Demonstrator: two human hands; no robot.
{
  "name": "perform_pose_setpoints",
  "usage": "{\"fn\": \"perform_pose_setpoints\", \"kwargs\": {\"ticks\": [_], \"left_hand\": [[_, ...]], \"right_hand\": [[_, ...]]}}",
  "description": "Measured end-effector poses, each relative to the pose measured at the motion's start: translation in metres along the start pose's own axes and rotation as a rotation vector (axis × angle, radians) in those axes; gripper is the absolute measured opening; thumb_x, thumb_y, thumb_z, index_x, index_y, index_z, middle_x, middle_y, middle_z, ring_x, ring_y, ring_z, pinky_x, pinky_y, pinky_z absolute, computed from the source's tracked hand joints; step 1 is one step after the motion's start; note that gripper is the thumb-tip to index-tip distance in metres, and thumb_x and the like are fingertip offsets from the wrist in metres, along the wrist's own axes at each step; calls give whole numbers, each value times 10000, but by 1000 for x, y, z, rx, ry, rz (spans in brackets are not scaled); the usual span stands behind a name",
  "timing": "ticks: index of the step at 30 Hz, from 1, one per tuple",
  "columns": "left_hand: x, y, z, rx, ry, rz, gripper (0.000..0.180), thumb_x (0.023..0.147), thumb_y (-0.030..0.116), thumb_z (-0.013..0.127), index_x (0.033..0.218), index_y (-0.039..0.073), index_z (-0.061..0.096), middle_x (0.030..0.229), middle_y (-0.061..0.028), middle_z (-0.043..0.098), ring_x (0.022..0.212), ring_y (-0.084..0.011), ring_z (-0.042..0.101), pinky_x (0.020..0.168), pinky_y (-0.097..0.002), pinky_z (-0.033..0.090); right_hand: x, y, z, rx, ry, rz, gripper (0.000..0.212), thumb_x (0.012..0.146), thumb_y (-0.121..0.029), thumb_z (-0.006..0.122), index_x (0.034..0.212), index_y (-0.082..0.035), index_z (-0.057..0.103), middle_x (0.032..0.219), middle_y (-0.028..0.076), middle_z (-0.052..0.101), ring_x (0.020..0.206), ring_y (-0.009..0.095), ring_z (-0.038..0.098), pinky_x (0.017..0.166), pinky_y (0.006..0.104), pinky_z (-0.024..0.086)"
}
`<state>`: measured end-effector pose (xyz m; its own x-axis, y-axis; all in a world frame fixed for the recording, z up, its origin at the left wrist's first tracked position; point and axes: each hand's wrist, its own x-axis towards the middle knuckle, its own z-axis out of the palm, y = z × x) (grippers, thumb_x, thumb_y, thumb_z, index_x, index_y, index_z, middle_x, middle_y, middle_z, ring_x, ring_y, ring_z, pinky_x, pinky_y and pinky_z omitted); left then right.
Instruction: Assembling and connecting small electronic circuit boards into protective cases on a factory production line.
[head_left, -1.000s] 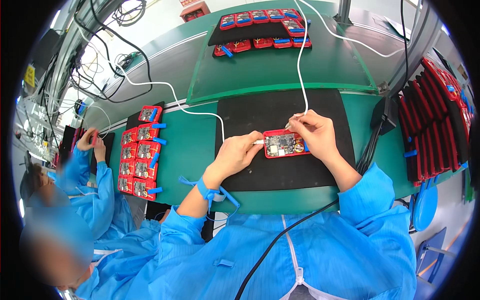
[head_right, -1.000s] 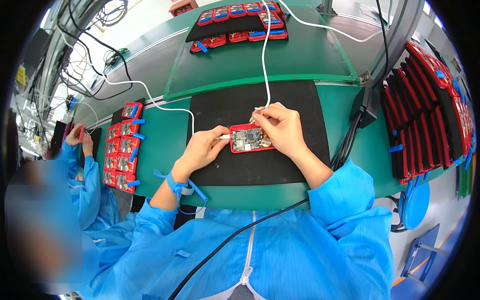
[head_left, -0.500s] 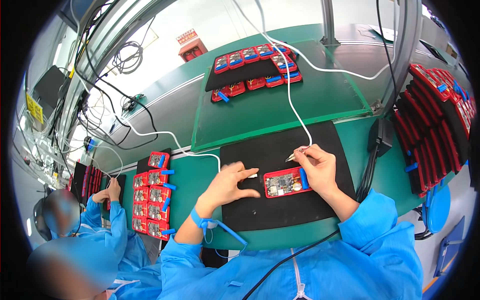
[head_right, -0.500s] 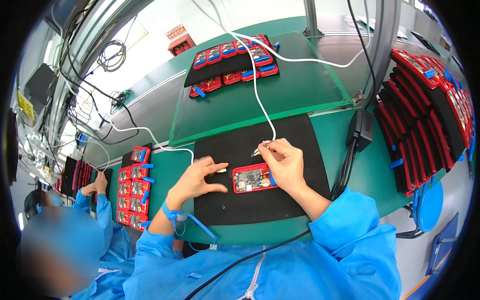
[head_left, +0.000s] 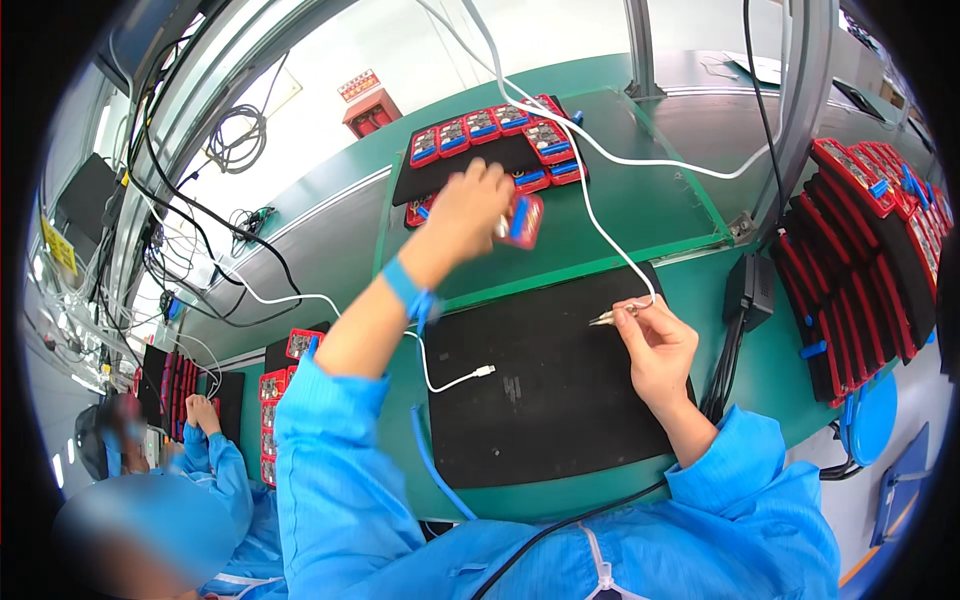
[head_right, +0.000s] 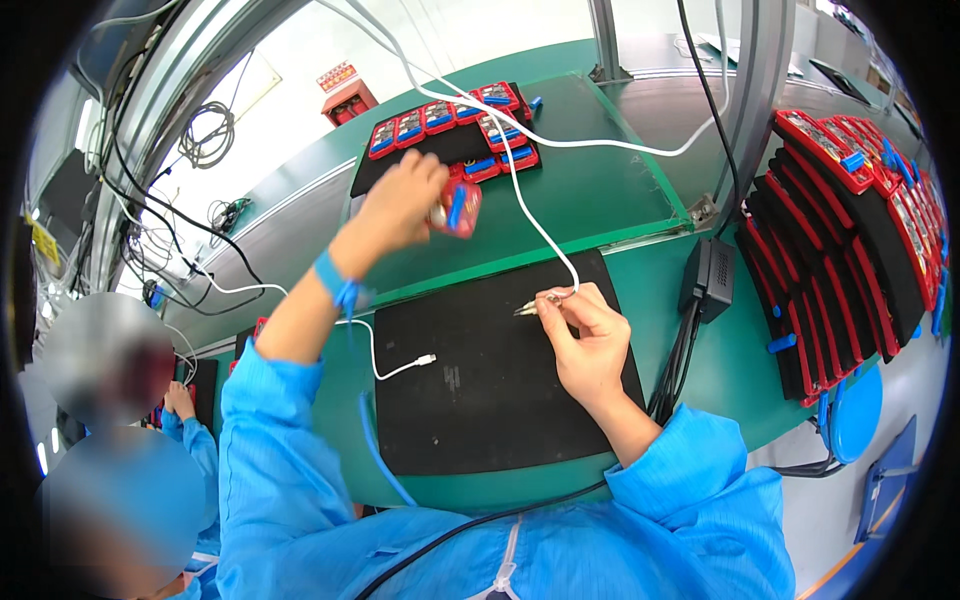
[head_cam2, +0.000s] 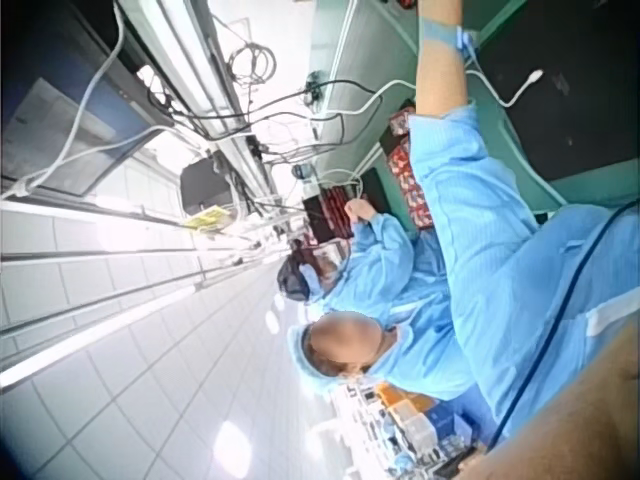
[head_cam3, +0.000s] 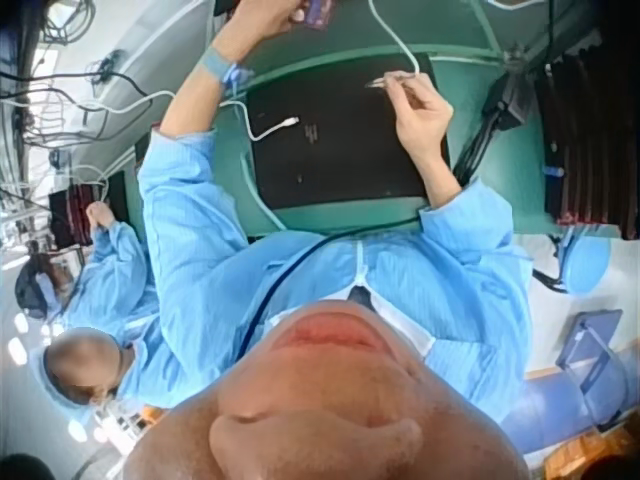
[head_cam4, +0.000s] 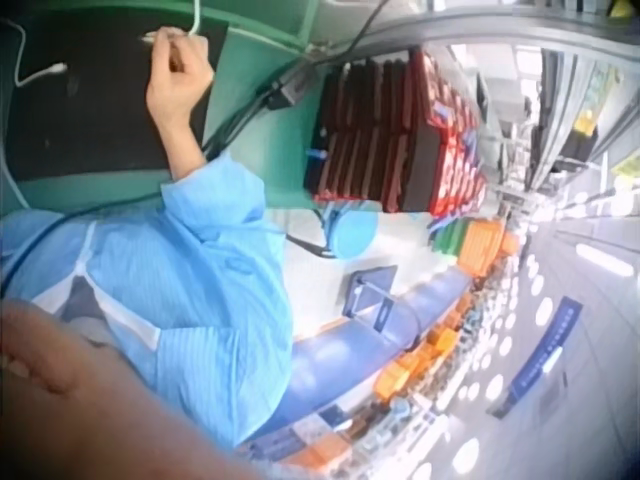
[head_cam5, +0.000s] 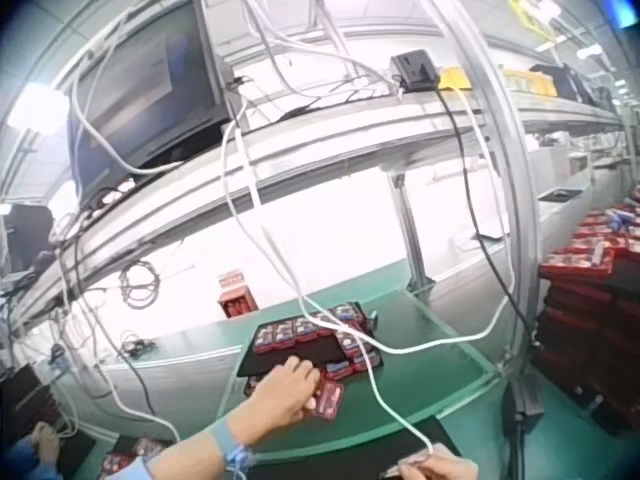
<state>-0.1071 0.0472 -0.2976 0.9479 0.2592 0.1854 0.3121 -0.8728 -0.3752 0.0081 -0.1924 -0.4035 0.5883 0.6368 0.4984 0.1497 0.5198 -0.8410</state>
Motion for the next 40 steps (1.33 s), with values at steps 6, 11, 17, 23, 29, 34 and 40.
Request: {"fn": "perform_pose_setpoints", "kwargs": {"ticks": [6, 11, 17, 23, 29, 34, 40], "left_hand": [[75, -74, 56, 64, -15, 35, 524, 678, -22, 687, 1170, 64, 527, 1162, -128, 509, 1128, -323, 500, 893, -371, 501], [99, -89, 114, 96, 108, 130, 466, 868, 91, 526, 1293, 281, 508, 1174, -103, 515, 1127, -289, 530, 848, -363, 540], [102, -72, 124, -139, 110, -108, 649, 875, 0, 459, 1434, 303, 331, 1230, -145, 519, 993, -314, 623, 760, -400, 561], [1, -65, 47, -301, 463, -235, 515, 743, -30, 646, 1241, 57, 550, 1185, -200, 565, 1116, -353, 548, 918, -423, 469], [-204, -9, -62, -415, 205, -845, 257, 798, 68, 639, 1046, -1, 650, 945, -183, 681, 838, -269, 671, 761, -333, 514], [-339, -44, -18, -186, -162, -1323, 537, 697, 351, 775, 1051, -33, 647, 991, -251, 655, 961, -375, 633, 838, -434, 497], [-371, -120, 81, -222, -357, -1418, 1273, 581, 708, 751, 1507, 87, 136, 1515, -268, 178, 1416, -405, 159, 1074, -649, 192]], "right_hand": [[4, -3, 0, -142, 19, 19, 37, 806, 38, 680, 842, 34, 688, 761, 59, 633, 703, 116, 539, 533, 222, 387], [3, 0, -3, -133, 36, -40, 31, 796, 52, 676, 824, 39, 679, 778, 79, 664, 725, 150, 567, 597, 240, 425], [3, -2, -9, -195, -9, -12, 31, 784, 63, 676, 807, 45, 671, 785, 84, 671, 730, 174, 570, 631, 263, 437], [-1, 5, 1, -254, -79, 20, 37, 792, 57, 669, 816, 29, 665, 777, 90, 653, 723, 164, 607, 636, 261, 468], [-9, 11, 3, -203, -178, -52, 81, 852, 87, 621, 923, 67, 656, 918, 89, 616, 790, 108, 566, 670, 205, 450], [-17, 18, 7, -162, -218, -71, 77, 873, 82, 603, 940, 81, 642, 933, 78, 605, 788, 90, 557, 663, 190, 452], [-19, 19, 3, -186, -257, -86, 89, 878, 48, 617, 959, 50, 652, 936, 72, 595, 802, 96, 560, 682, 194, 454]]}}
